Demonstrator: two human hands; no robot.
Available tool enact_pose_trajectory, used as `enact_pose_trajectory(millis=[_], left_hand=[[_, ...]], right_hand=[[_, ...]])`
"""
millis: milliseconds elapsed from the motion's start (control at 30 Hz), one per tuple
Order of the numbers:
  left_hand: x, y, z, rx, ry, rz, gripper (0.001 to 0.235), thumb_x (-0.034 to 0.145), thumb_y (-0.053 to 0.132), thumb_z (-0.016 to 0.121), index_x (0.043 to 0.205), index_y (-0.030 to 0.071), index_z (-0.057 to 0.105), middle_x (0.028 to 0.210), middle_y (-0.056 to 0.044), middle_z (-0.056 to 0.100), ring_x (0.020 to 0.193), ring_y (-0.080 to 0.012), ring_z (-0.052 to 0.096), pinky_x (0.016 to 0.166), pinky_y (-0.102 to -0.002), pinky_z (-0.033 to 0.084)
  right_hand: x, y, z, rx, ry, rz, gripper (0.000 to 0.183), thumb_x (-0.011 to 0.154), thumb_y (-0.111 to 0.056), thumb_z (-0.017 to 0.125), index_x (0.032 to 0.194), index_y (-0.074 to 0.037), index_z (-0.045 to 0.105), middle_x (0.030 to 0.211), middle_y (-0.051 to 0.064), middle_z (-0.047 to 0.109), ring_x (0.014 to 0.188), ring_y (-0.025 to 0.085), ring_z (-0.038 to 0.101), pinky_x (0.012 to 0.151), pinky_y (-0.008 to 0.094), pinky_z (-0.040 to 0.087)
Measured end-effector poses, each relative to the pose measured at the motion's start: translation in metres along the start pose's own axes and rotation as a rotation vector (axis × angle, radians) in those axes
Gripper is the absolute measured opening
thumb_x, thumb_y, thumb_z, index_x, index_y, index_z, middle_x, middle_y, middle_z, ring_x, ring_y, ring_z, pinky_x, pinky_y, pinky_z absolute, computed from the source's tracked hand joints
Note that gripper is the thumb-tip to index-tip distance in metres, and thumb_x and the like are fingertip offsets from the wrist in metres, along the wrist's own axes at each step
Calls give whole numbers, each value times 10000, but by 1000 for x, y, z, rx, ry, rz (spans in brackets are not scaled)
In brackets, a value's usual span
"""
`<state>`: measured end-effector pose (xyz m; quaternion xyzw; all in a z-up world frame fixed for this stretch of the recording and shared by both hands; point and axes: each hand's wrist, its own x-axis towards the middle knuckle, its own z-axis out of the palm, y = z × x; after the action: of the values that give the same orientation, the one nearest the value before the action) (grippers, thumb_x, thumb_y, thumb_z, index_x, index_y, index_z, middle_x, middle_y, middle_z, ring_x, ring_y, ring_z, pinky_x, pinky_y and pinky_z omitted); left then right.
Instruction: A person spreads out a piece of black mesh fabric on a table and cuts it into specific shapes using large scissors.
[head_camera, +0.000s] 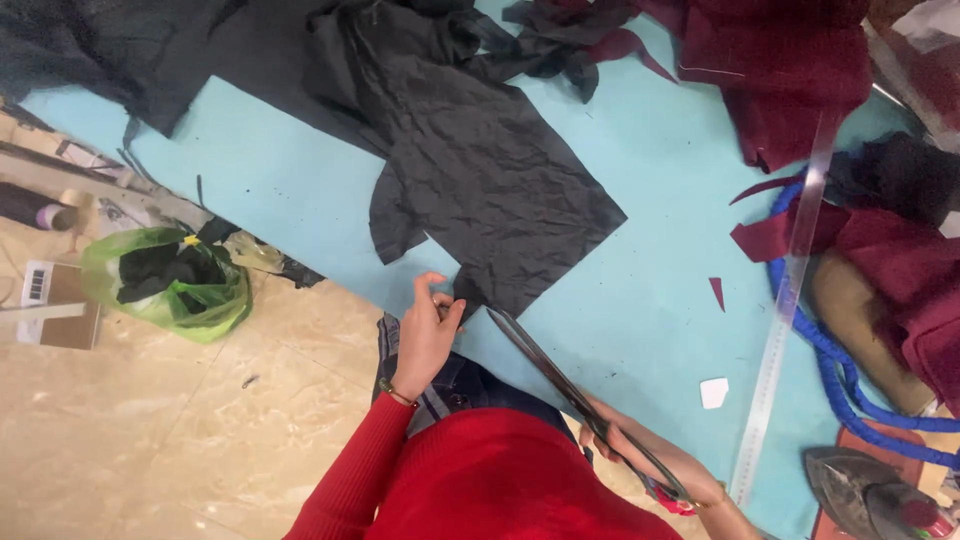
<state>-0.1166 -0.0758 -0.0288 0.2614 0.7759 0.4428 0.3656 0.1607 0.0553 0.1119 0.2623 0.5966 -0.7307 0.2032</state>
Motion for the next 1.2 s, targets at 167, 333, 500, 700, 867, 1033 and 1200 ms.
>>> enact_pose_trajectory(millis=[167, 333, 500, 700, 867, 1033, 1200], left_hand=[[3, -1, 1, 58, 1, -34, 293, 1012, 206, 635, 1202, 119, 430, 767, 8, 692, 585, -156, 690, 490, -337, 459], [4, -4, 2, 93, 14, -27, 297, 997, 196, 647, 1195, 120, 439, 814, 5, 727, 561, -153, 639, 507, -350, 456], [5, -1, -1, 51, 8, -54, 263, 1010, 164, 625, 1185, 125, 433, 758, 7, 683, 606, -151, 742, 549, -323, 481], [9, 12, -34, 116, 277, -36, 262, 1008, 157, 610, 1230, 129, 474, 915, -21, 650, 760, -192, 656, 633, -377, 498], [-3, 24, -31, 330, 453, 226, 318, 930, 137, 712, 1212, 103, 570, 1282, -155, 494, 1194, -384, 511, 1011, -511, 404], [-32, 14, 28, -328, 73, 10, 448, 887, 136, 774, 1294, 132, 586, 1255, -175, 521, 1150, -391, 564, 996, -473, 459], [-32, 85, 12, -961, -231, -667, 559, 901, 150, 650, 1451, 137, 550, 1328, -88, 491, 1200, -186, 626, 1118, -384, 498]], right_hand=[[40, 23, -5, 15, -3, -43, 741, 1010, -506, 345, 1651, -170, 186, 1035, 14, 561, 759, 123, 409, 707, 233, 394], [65, 7, 1, -119, 43, -76, 714, 1027, -478, 336, 1667, -200, 186, 953, 15, 516, 854, 138, 462, 809, 243, 366], [70, 15, -5, -147, 145, 17, 624, 1035, -387, 423, 1634, -225, 359, 642, -85, 363, 559, 52, 292, 508, 271, 250], [7, 36, -29, 37, 15, -27, 757, 1002, -473, 430, 1658, -156, 225, 1070, 33, 529, 827, 143, 401, 742, 242, 370], [-27, 87, -40, 95, 56, 11, 801, 978, -540, 364, 1659, -170, 161, 1002, 43, 581, 734, 150, 403, 698, 234, 414], [-16, 191, -93, 202, 69, 18, 1043, 839, -734, 458, 1630, -131, 143, 1078, 129, 687, 701, 140, 543, 536, 239, 475], [-8, 46, -67, 985, -255, -123, 550, 1101, -319, 155, 1608, -114, 101, 1462, 153, 467, 1097, 182, 440, 1167, 355, 377]])
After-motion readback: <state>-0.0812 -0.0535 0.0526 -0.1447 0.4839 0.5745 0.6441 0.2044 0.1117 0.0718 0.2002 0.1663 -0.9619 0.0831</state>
